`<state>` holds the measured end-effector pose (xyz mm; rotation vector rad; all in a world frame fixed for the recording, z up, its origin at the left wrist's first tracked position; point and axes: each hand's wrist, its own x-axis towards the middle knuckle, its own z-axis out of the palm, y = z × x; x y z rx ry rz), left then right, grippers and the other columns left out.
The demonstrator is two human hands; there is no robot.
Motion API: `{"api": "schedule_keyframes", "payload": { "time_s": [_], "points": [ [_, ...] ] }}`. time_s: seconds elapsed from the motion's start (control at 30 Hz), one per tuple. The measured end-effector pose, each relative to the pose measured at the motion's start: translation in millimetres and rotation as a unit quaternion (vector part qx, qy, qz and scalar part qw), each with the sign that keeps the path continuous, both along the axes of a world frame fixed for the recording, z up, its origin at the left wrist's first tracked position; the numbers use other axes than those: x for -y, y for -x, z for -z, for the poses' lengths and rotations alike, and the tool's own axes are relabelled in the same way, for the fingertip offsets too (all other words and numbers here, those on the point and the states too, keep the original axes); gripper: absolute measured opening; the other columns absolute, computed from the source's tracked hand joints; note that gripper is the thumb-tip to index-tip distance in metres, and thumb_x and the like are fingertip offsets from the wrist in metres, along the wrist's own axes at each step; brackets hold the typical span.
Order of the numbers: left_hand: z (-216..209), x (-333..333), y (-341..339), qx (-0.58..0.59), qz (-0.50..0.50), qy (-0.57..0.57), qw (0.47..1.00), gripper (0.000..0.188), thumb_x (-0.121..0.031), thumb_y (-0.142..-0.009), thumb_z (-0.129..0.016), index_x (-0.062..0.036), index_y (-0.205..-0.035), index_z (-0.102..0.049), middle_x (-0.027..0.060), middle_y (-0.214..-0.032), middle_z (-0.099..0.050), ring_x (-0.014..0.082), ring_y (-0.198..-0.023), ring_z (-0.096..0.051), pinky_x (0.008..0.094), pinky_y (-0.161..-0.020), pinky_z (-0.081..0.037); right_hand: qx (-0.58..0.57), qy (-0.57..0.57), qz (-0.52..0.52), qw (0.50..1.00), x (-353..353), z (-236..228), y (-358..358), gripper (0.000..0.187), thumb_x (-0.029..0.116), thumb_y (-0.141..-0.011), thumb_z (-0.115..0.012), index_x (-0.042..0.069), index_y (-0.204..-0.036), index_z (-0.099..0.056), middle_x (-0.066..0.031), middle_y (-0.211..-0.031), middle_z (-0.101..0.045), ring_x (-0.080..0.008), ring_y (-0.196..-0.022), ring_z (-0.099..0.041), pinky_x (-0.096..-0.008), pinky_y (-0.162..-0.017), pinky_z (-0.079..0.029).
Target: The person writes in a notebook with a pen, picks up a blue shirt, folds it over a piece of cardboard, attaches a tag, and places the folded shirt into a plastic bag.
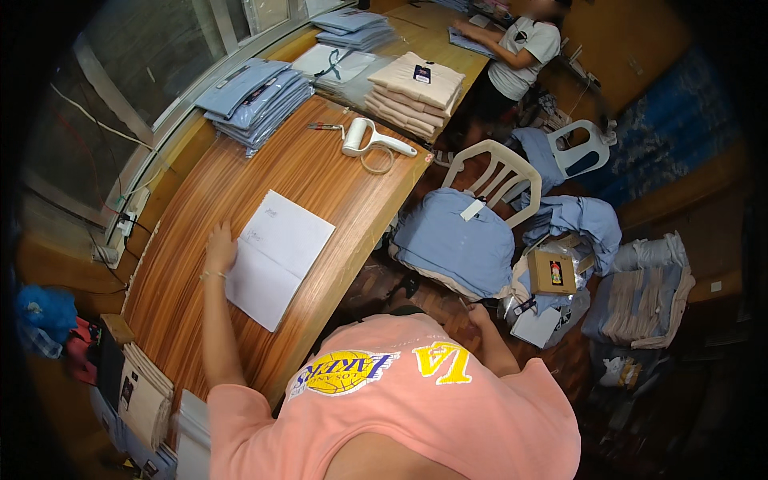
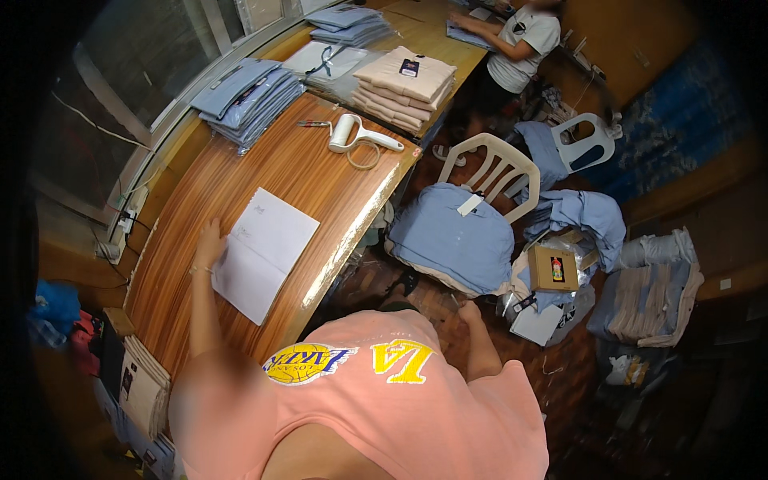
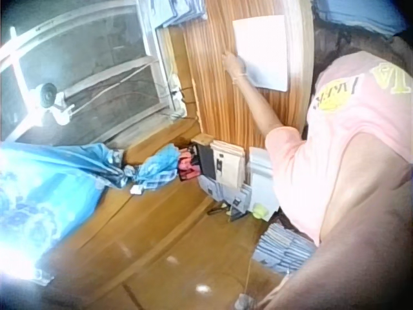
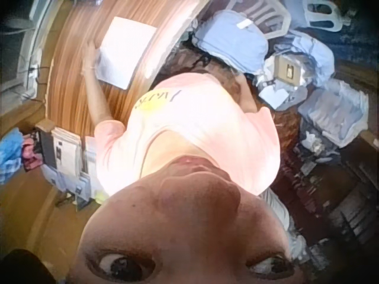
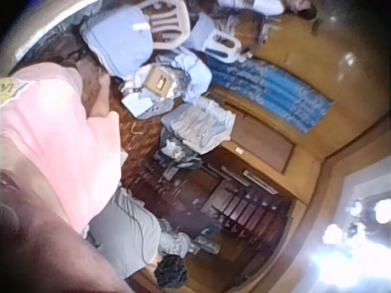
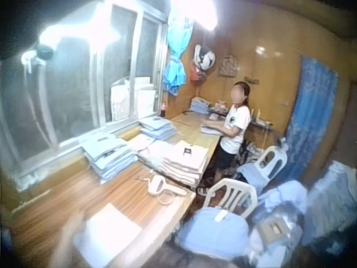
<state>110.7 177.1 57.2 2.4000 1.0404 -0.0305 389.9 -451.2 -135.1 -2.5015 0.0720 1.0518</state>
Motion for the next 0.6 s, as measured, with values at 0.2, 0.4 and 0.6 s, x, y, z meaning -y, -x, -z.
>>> {"api": "schedule_keyframes", "payload": {
  "time_s": [0.2,0.4,0.6],
  "points": [
    [17.0,143.2,-9.6,0.078,-0.051,-0.191,0.977,0.049,-0.029,-0.085,-0.053,-0.0081,-0.128,-0.044,0.0191,-0.135,-0.036,0.0357,-0.129,-0.027,0.0597,-0.101,-0.018,0.104,-0.167,0.083,0.977,-68.4,-7.2,-18.3,0.027,0.011,-0.088,-0.048,-0.001,-0.111,-0.055,-0.0125,-0.076,-0.063,-0.0197,-0.046,-0.060,-0.0309,-0.042,-0.046],
    [32.0,163.7,38.8,0.078,0.062,-0.185,0.978,0.051,-0.034,-0.084,-0.053,-0.0141,-0.130,-0.045,0.0130,-0.141,-0.033,0.0347,-0.132,-0.023,0.0600,-0.103,-0.013,0.131,-0.449,-0.073,0.881,-233.2,-138.7,16.1,0.031,0.000,-0.082,-0.052,0.001,-0.113,-0.056,-0.0018,-0.074,-0.052,-0.0111,-0.063,-0.055,-0.0253,-0.052,-0.046],
    [17.8,179.2,61.9,0.321,-0.107,-0.134,0.931,0.048,-0.011,-0.080,-0.060,-0.0070,-0.125,-0.047,0.0181,-0.133,-0.038,0.0343,-0.128,-0.028,0.0485,-0.105,-0.020,0.083,-0.447,-0.332,0.827,-353.8,-186.1,119.7,0.037,0.002,-0.078,-0.053,0.009,-0.114,-0.058,0.0017,-0.070,-0.050,-0.0082,-0.065,-0.047,-0.0234,-0.058,-0.042]
  ]
}}
